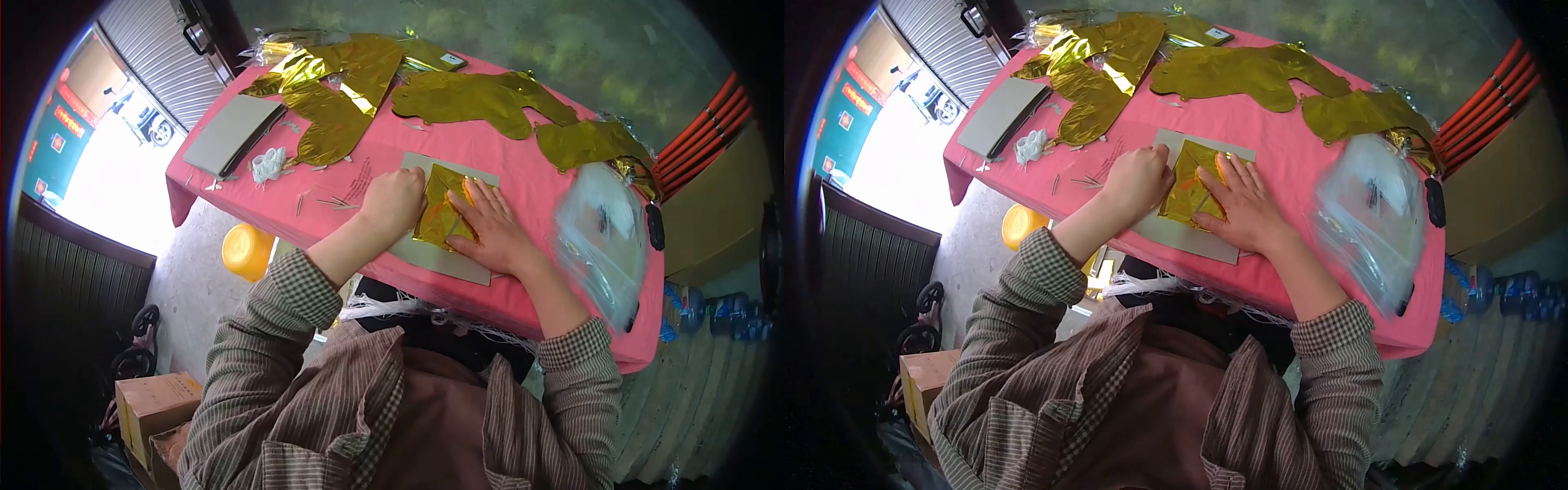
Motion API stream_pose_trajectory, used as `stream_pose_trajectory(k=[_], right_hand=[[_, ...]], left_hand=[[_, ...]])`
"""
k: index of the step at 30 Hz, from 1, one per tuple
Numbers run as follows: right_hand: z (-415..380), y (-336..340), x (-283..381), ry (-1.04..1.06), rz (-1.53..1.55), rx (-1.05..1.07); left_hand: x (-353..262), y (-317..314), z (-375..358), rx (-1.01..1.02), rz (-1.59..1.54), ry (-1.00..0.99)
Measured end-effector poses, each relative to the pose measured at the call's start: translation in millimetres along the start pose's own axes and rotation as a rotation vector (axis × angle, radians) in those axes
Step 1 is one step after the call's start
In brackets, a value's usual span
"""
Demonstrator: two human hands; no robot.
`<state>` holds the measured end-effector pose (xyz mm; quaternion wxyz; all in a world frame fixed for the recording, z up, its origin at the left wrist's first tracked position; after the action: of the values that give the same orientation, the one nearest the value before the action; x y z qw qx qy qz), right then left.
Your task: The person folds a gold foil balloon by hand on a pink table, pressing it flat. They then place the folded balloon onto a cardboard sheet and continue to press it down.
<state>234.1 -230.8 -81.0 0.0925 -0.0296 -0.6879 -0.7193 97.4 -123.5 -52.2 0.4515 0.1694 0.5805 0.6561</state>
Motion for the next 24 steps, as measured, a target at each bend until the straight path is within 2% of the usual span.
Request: stream_pose_trajectory(k=[7, 13, 16, 18, 19, 21, 24], right_hand=[[0, 2, 2, -0.007, 0.002, 0.028], [1, 4, 4, -0.037, -0.017, 0.068], [1, 4, 5, -0.037, -0.029, 0.071], [1, 4, 4, -0.038, -0.031, 0.075], [1, 4, 4, -0.034, -0.035, 0.08], [1, 4, 5, -0.033, -0.04, 0.08], [-1, 4, 3, -0.033, -0.009, 0.072]], left_hand=[[-10, 5, -7, -0.025, -0.067, -0.033], [-6, -7, 0, 0.027, 0.028, -0.054], [-6, -4, 4, 0.148, 0.06, -0.053], [-9, -5, 5, 0.299, 0.168, -0.078], [-11, -2, 7, 0.3, 0.168, -0.078], [-10, -4, 13, 0.406, 0.158, -0.02], [-3, -11, 17, 0.396, 0.13, -0.037]])
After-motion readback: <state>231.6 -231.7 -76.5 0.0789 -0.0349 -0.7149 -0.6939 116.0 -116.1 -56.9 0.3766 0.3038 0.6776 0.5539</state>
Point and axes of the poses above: each hand's wrist, its own z-axis towards the middle knuckle, its own y-axis out of the back of the hand, x = y × z, the point moved 4 cm from there along z, towards the middle knuckle, and after that the axes turned 4 degrees about -z, right-handed, at the moved point
